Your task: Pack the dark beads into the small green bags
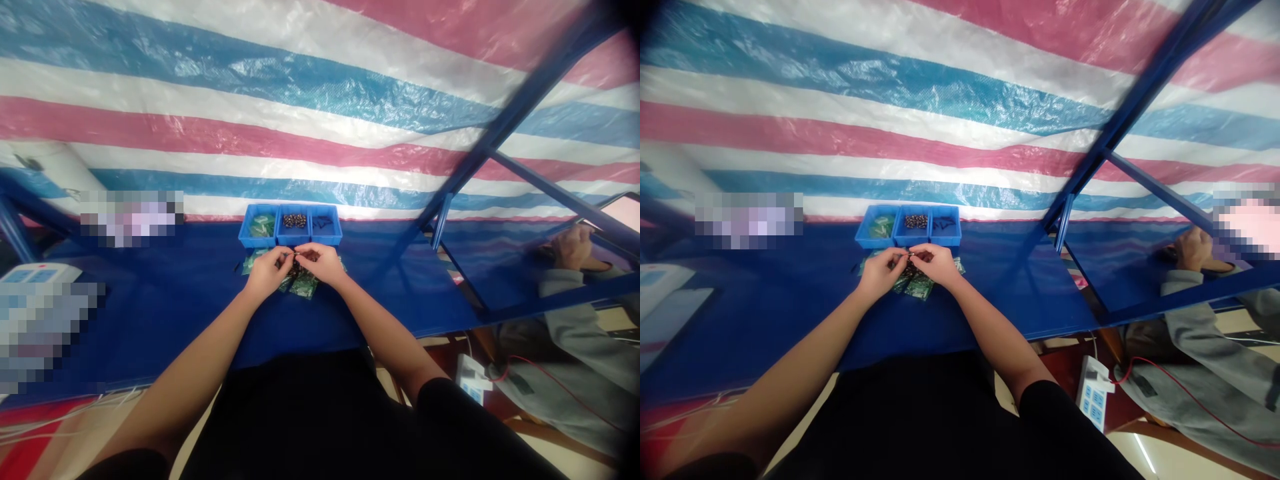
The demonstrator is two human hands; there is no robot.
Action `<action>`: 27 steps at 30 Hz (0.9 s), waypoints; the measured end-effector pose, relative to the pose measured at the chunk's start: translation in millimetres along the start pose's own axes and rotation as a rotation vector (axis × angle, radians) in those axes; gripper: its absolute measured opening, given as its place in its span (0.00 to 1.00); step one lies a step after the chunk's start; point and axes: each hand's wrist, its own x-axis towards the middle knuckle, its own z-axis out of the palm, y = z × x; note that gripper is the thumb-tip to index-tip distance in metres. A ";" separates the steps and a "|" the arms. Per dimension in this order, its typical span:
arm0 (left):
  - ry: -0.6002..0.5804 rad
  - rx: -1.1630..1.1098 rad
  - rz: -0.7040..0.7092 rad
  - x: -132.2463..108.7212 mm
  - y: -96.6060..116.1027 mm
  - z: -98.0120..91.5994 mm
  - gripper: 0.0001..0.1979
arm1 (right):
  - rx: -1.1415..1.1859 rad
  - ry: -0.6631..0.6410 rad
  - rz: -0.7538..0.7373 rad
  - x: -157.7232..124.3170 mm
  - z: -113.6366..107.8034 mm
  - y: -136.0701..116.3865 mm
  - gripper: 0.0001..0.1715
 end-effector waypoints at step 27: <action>0.081 0.031 -0.042 0.0 4.4 -4.7 0.12 | 0.262 -0.206 0.380 4.1 -15.9 -9.1 0.20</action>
